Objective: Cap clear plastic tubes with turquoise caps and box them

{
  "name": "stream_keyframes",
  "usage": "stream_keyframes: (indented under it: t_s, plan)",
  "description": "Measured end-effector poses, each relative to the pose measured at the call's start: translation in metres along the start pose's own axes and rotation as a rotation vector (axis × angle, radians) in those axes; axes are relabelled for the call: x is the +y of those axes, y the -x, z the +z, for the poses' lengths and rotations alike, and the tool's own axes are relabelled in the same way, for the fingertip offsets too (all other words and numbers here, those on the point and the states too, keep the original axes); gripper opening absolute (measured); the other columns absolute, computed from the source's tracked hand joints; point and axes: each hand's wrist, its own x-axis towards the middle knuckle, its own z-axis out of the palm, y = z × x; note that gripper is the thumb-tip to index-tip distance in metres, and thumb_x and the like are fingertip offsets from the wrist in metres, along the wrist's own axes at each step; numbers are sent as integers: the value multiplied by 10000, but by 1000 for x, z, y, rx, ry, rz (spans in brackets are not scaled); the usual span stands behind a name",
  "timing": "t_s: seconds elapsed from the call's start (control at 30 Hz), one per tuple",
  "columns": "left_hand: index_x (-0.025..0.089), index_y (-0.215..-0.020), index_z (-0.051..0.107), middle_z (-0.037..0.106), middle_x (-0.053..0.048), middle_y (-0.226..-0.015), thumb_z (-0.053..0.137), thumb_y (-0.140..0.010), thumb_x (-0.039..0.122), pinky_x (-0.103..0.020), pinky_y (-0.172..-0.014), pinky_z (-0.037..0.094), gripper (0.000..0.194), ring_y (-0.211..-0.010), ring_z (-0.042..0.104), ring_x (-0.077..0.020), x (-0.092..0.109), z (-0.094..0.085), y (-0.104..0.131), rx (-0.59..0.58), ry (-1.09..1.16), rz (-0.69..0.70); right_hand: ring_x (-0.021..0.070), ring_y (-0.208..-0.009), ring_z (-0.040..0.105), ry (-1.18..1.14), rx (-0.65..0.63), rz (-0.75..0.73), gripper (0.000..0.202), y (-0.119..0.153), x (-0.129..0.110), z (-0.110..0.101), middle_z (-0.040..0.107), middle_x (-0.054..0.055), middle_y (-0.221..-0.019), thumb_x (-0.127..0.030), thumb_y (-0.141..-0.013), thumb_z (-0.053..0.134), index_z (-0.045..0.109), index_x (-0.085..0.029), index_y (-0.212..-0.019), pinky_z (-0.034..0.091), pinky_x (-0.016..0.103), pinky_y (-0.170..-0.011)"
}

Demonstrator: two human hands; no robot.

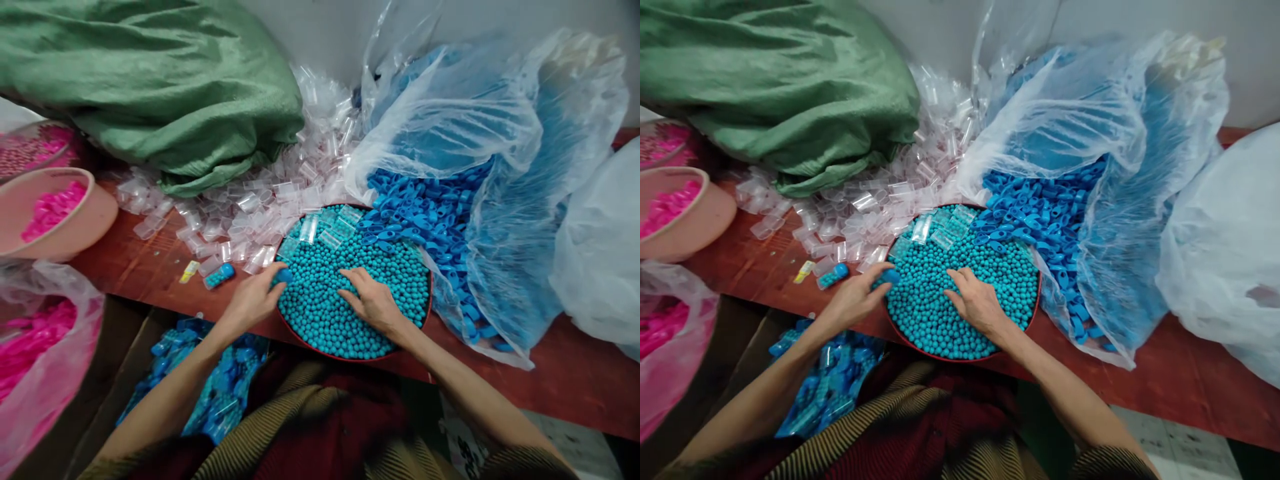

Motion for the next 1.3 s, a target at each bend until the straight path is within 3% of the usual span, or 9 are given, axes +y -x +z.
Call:
stream_keyframes:
  t_s: [0.13, 0.23, 0.37, 0.53, 0.67, 0.8, 0.93, 1.13, 1.3]
  plan:
    - [213, -1222, 547, 646, -109, -982, 362, -899, 280, -356, -692, 437, 378, -875, 592, -284, -9, -15, 8, 165, -520, -113, 207, -886, 629, 38, 86, 86, 296, -7, 25, -6, 631, 85, -1050, -265, -938, 385, 599, -221, -1137, 502, 296, -676]
    - [186, -1234, 542, 634, -125, -1003, 293, -912, 182, -362, -747, 430, 407, -943, 561, -279, 13, 1, -13, 218, -620, 110, 226, -841, 613, 207, 113, 216, 324, -26, 41, -15, 610, 111, -1086, -241, -932, 373, 592, -209, -1169, 465, 303, -615]
    - [191, -1285, 481, 504, -149, -1295, 287, -909, 120, -418, -846, 410, 429, -1140, 465, -297, 46, 34, -70, 235, -612, 523, 250, -875, 576, 410, 6, 278, 360, -56, 50, -25, 575, 148, -1124, -160, -901, 395, 553, -198, -1223, 429, 300, -598]
    - [107, -1037, 582, 596, -155, -989, 292, -921, 140, -388, -772, 431, 314, -976, 526, -272, 58, 59, -114, 136, -631, 656, 236, -929, 572, 416, -116, 195, 266, -57, 49, -29, 580, 138, -1118, -182, -892, 431, 621, -182, -1078, 457, 300, -683]
    - [91, -1157, 510, 597, -131, -939, 270, -917, 97, -354, -780, 429, 340, -932, 542, -235, 58, 65, -98, 128, -612, 637, 208, -1016, 584, 157, 2, 45, 253, -39, 59, -35, 596, 113, -1172, -271, -899, 458, 655, -179, -1029, 470, 299, -832]
    - [138, -1070, 534, 613, -101, -945, 318, -906, 103, -330, -784, 439, 273, -943, 561, -228, 65, 68, -84, 1, -546, 501, 221, -884, 637, 134, 248, 338, 338, -39, 62, -45, 679, 116, -953, -338, -935, 386, 622, -139, -1074, 476, 322, -779]
    - [130, -1066, 552, 647, -126, -963, 362, -896, 155, -330, -749, 472, 255, -924, 613, -244, 78, 59, -89, -171, -520, 358, 270, -803, 658, 409, 30, 508, 407, -61, 45, -41, 680, 157, -950, -456, -885, 488, 561, -124, -1109, 444, 316, -638]
    - [120, -907, 658, 689, -166, -925, 530, -805, 217, -330, -773, 489, 190, -949, 645, -284, 81, 37, -83, -457, -499, 248, 260, -885, 653, 519, -171, 446, 224, -71, 41, -33, 678, 141, -983, -285, -913, 453, 532, -151, -1074, 417, 274, -631]
    - [122, -777, 676, 686, -156, -894, 587, -674, 75, -341, -855, 458, 145, -994, 616, -295, 95, 63, -98, -434, -225, 157, 257, -885, 649, 541, -215, 388, 226, -69, 48, -36, 656, 150, -1021, -273, -899, 461, 530, -147, -1074, 422, 282, -638]
